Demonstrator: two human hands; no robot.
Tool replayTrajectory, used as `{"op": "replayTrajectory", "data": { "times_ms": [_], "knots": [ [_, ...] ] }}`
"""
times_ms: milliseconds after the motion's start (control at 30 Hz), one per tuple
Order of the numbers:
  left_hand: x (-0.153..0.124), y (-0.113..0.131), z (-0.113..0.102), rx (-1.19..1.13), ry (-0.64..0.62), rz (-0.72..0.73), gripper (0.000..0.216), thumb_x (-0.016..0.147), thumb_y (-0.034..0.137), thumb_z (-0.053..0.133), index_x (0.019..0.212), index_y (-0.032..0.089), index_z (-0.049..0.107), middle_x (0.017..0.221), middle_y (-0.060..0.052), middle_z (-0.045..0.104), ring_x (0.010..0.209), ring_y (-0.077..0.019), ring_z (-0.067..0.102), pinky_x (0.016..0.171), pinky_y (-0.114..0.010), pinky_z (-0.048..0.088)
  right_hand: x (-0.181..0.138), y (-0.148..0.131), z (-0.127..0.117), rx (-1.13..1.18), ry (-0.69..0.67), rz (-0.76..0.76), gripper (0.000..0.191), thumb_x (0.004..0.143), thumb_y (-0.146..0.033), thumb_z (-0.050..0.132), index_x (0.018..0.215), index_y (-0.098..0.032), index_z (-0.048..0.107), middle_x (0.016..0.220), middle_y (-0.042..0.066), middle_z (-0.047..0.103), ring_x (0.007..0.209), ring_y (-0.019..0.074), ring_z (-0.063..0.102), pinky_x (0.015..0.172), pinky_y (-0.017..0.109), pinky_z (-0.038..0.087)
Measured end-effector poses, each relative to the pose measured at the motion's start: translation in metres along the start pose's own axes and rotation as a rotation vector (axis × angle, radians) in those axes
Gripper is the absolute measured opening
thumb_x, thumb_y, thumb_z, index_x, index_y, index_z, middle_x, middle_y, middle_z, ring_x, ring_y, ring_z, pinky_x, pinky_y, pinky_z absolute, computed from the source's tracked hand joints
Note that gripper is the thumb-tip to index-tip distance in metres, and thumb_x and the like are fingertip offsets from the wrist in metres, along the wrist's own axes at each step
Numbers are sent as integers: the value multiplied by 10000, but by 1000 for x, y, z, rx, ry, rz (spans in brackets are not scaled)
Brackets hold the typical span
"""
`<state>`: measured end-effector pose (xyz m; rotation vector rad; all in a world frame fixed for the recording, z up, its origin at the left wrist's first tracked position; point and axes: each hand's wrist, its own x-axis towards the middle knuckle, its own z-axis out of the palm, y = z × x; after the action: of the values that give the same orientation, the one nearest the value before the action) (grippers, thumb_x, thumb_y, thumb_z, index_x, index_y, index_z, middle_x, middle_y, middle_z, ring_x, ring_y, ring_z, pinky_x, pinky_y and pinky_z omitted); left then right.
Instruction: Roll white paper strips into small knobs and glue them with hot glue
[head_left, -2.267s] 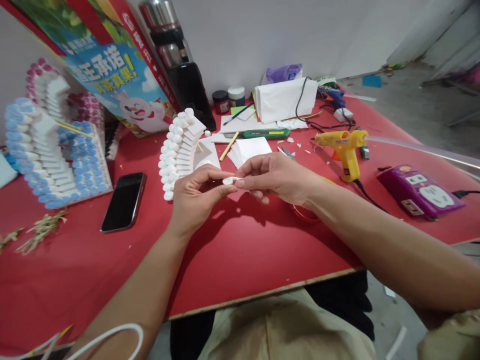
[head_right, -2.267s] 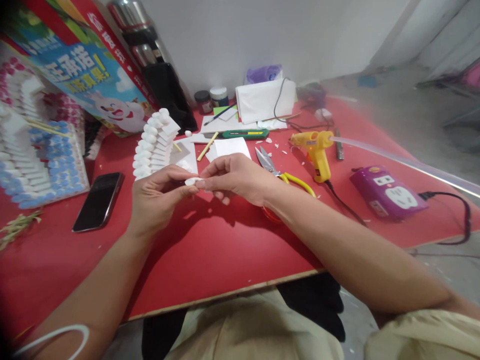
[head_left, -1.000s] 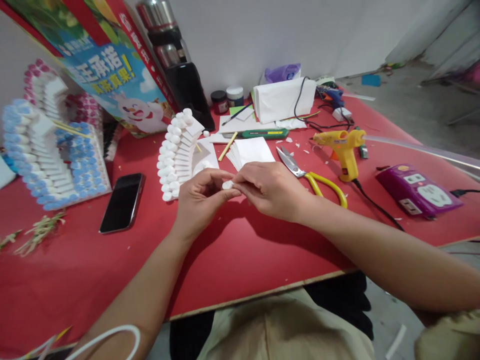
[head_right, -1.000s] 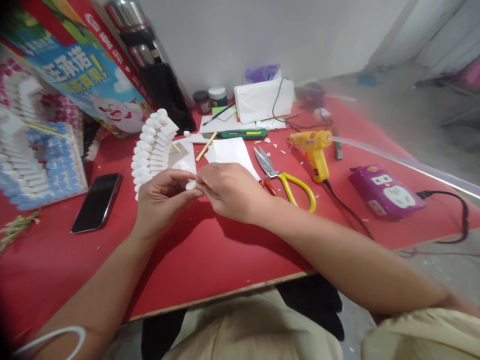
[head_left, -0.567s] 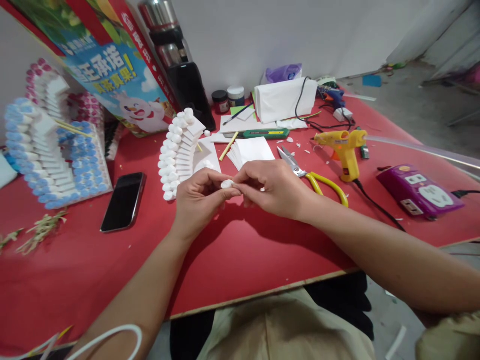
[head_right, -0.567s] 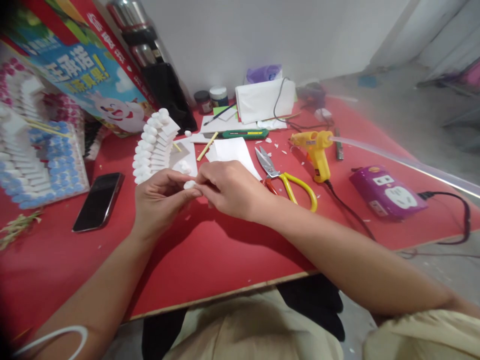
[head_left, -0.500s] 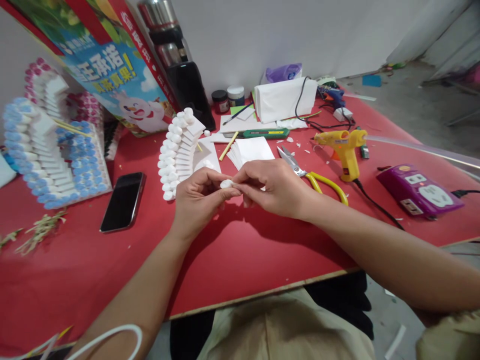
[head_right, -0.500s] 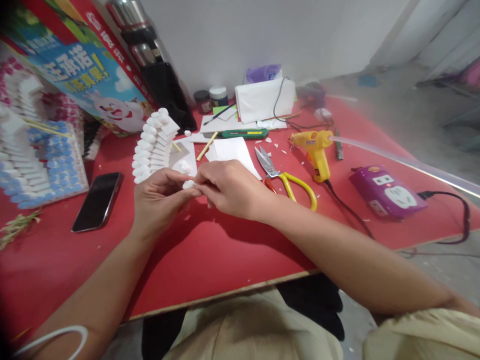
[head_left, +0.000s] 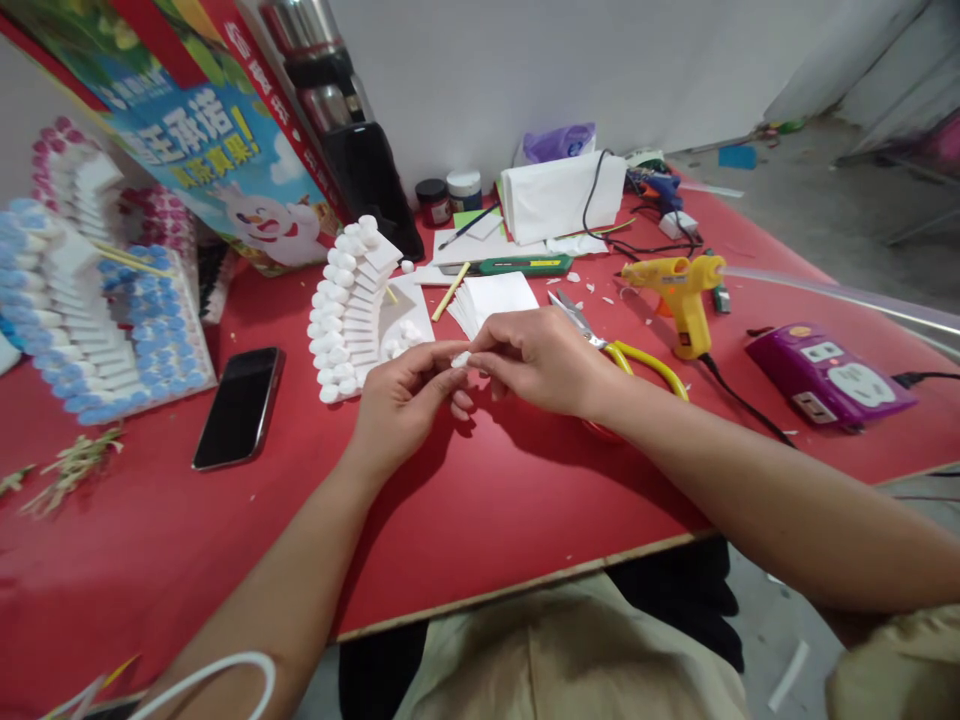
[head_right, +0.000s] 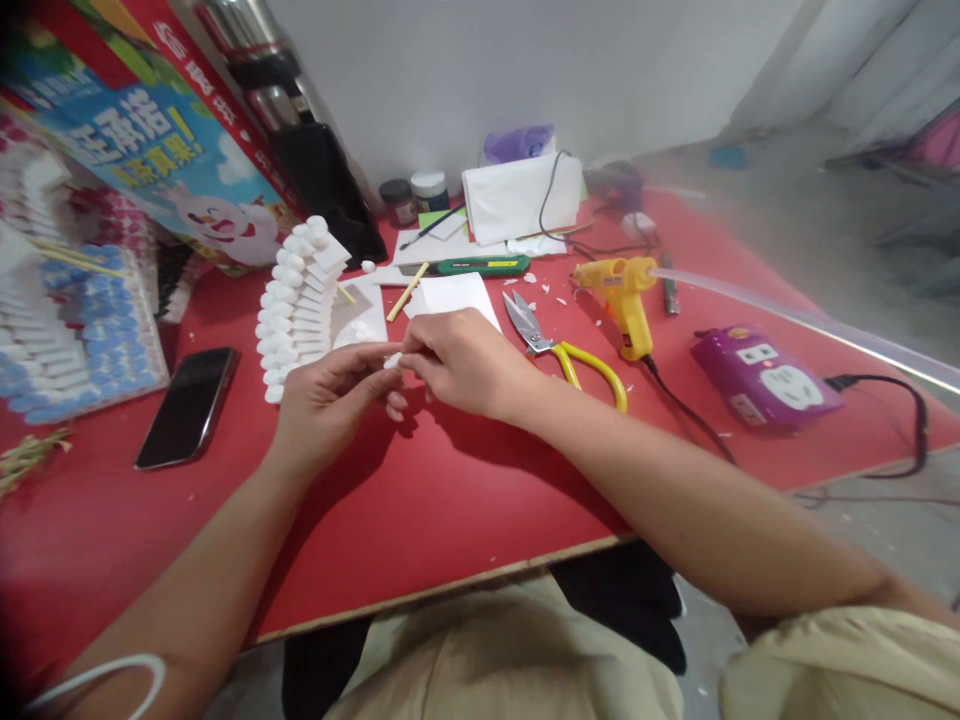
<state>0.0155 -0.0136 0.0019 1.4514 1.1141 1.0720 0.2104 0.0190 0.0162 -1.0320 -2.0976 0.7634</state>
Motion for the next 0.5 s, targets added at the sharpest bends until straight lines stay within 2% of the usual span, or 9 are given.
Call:
{"op": "replayTrajectory", "data": {
  "times_ms": [133, 233, 367, 500],
  "knots": [
    [3, -2, 2, -44, 22, -20, 200, 891, 264, 739, 1063, 163, 724, 677, 0, 706, 515, -139, 661, 529, -265, 600, -1, -4, 3, 63, 39, 43, 125, 889, -176, 671, 767, -153, 678, 606, -1, 657, 564, 121, 584, 584, 250, 404],
    [6, -6, 2, -206, -4, -64, 200, 879, 266, 762, 1048, 170, 715, 688, 0, 686, 525, -108, 623, 512, -212, 539, 0, -7, 0, 284, 78, 112, 264, 887, -331, 738, 710, -170, 628, 536, -21, 609, 471, 110, 564, 504, 245, 412],
    [8, -3, 1, -612, -164, -220, 173, 856, 238, 789, 987, 146, 723, 738, -4, 610, 607, -74, 561, 557, -179, 503, 4, -5, -7, 617, 156, 234, 479, 904, -615, 661, 707, -180, 626, 552, -15, 595, 394, 89, 514, 401, 240, 387],
    [6, 2, 1, -853, -289, -356, 201, 790, 210, 848, 928, 111, 740, 880, -44, 614, 733, -81, 593, 698, -189, 563, 7, 2, -6, 750, 182, 301, 539, 880, -686, 643, 727, -170, 664, 583, -5, 599, 382, 67, 476, 366, 233, 378]
  ]
}}
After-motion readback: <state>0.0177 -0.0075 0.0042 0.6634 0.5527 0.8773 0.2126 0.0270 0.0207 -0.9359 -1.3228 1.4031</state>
